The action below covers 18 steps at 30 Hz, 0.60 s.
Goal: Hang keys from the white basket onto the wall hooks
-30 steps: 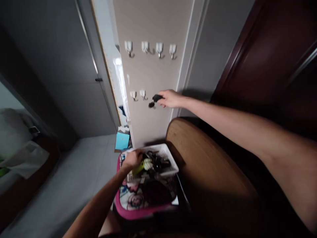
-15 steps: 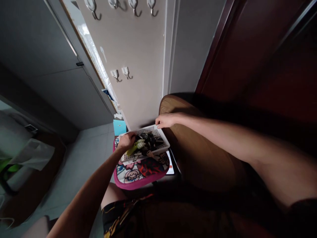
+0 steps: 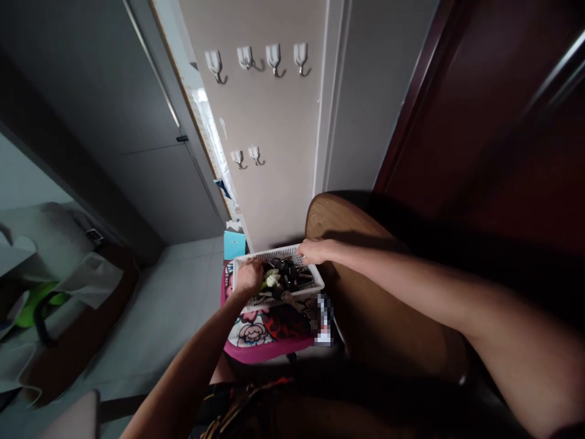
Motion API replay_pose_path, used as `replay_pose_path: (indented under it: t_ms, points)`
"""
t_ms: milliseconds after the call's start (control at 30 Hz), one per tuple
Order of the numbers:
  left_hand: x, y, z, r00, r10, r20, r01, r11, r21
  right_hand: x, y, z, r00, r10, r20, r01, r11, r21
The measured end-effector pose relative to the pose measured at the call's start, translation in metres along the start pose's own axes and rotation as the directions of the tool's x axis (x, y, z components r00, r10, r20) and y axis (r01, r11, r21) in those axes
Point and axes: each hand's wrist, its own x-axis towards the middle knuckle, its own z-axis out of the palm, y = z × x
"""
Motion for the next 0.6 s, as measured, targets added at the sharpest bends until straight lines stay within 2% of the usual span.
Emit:
replay_pose_path:
  t_ms: [133,267,333,400,433,467,500,600]
  points:
    - [-0.006,0.001,-0.002,0.996,-0.004,-0.088,-0.004,0.996,-0.087,0.003,-0.001,0.001,0.999,-0.051,-0.007,0.051,0.999,-0.014]
    - [-0.012,0.009,-0.017,0.978,0.061,-0.198,-0.104,0.971,-0.215,0.008,-0.007,0.004,0.984,-0.177,-0.023,0.178,0.982,0.069]
    - [-0.02,0.017,-0.025,0.967,0.218,-0.134,-0.245,0.938,-0.246,0.008,-0.011,0.006,0.971,-0.24,0.019,0.237,0.966,0.102]
    - [-0.028,0.027,-0.029,0.91,0.414,0.005,-0.401,0.885,-0.236,0.009,-0.014,0.009,0.96,-0.271,0.069,0.264,0.96,0.099]
    - [-0.032,0.032,-0.029,0.877,0.475,0.072,-0.451,0.866,-0.216,0.009,-0.014,0.01,0.96,-0.268,0.083,0.261,0.961,0.09]
    - [-0.035,0.036,-0.028,0.861,0.494,0.119,-0.47,0.863,-0.186,0.009,-0.014,0.012,0.964,-0.253,0.086,0.247,0.966,0.076]
    - [-0.036,0.041,-0.026,0.864,0.482,0.143,-0.461,0.873,-0.157,0.009,-0.014,0.012,0.969,-0.233,0.081,0.229,0.972,0.059]
    - [-0.033,0.049,-0.021,0.916,0.381,0.129,-0.355,0.917,-0.185,0.009,-0.013,0.012,0.983,-0.173,0.059,0.172,0.985,0.019]
